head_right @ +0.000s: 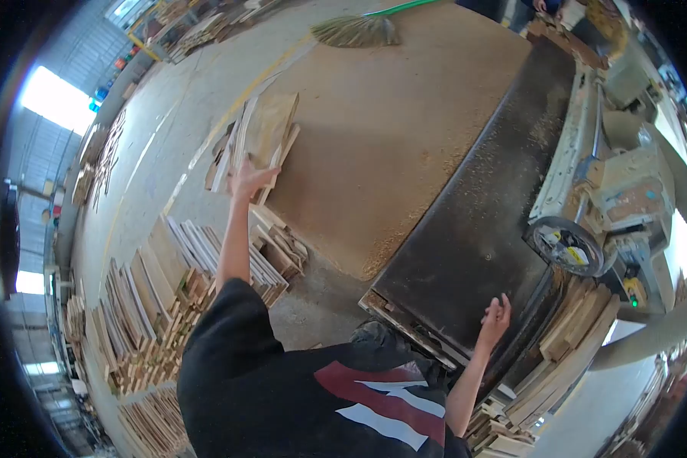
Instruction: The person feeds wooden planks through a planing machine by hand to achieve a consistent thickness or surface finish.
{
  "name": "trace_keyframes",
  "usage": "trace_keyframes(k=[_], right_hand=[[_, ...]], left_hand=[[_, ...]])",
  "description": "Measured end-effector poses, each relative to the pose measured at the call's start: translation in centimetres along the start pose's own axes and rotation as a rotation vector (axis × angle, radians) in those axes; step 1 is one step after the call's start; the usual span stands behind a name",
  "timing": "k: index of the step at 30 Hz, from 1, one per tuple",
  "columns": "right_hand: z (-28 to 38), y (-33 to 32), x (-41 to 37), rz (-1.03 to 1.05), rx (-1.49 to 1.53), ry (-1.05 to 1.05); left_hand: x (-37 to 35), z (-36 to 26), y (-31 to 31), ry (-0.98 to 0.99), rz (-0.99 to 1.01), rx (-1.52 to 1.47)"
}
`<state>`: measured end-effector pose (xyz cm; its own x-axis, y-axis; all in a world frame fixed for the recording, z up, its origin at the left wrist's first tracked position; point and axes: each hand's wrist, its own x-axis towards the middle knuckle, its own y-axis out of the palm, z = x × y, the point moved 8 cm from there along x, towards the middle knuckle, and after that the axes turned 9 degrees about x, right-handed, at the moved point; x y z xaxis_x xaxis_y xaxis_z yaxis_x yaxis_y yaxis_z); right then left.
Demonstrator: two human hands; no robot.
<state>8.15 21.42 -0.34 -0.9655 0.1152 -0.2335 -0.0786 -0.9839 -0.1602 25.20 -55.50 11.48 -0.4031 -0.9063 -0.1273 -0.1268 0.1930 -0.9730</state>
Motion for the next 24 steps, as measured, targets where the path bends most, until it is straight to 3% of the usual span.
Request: trace_keyframes(k=[3,5,7,8,9,10,11,12,13,14,15,16,17,18,19,21,24], right_hand=[[3.0,6.1,-2.5,0.200,0.055,0.016],[6.1,12.7,-4.8,0.393,0.113,0.035],[8.2,20.1,-7.7,0.618,0.304,0.156],[8.2,23.9,-9.3,0.705,0.458,0.296],[8.3,26.7,-10.7,0.718,0.463,0.402],[8.1,29.4,-11.1,0.669,0.487,0.260],[8.0,30.8,-10.6,0.623,0.510,0.122],[9.4,29.8,-9.4,0.606,0.527,0.081],[10.1,28.3,-8.6,0.585,0.311,0.073],[9.8,26.6,-8.3,0.552,0.096,0.082],[7.2,24.1,-6.8,0.305,-0.073,0.068],[7.4,22.3,-6.1,0.256,-0.146,-0.120],[8.1,20.4,-5.8,0.206,-0.225,-0.308],[7.9,18.3,-5.3,0.156,-0.212,-0.282],[7.5,16.0,-5.2,0.112,-0.202,-0.249],[5.7,12.3,-5.1,0.078,-0.289,-0.325],[4.4,6.9,-7.9,-0.040,-0.279,-0.223]], left_hand=[[-7.3,-2.1,0.1,-0.076,0.046,-0.018],[-10.7,-2.4,2.8,-0.004,0.040,-0.084],[-14.1,-3.0,7.3,0.100,0.168,-0.338],[-16.4,-5.1,8.9,0.235,0.288,-0.664],[-22.2,-9.3,6.5,0.072,0.582,-0.915],[-24.3,-10.5,9.1,0.222,0.555,-0.982],[-24.3,-8.1,16.3,0.021,0.621,-1.180],[-25.6,-7.6,19.4,0.132,0.596,-0.991],[-26.4,-8.4,20.9,0.232,0.556,-0.791],[-28.0,-10.5,17.8,0.390,0.361,-0.510],[-30.6,-12.2,13.9,0.530,0.165,-0.231],[-31.4,-12.8,13.2,0.555,0.171,-0.225],[-32.2,-13.4,13.4,0.517,0.369,-0.575],[-33.2,-14.0,14.0,0.449,0.575,-0.921],[-33.8,-14.1,15.0,0.448,0.591,-0.913],[-35.0,-15.3,15.3,0.853,0.357,-0.669],[-38.6,-17.1,16.5,1.004,0.257,-0.425]])
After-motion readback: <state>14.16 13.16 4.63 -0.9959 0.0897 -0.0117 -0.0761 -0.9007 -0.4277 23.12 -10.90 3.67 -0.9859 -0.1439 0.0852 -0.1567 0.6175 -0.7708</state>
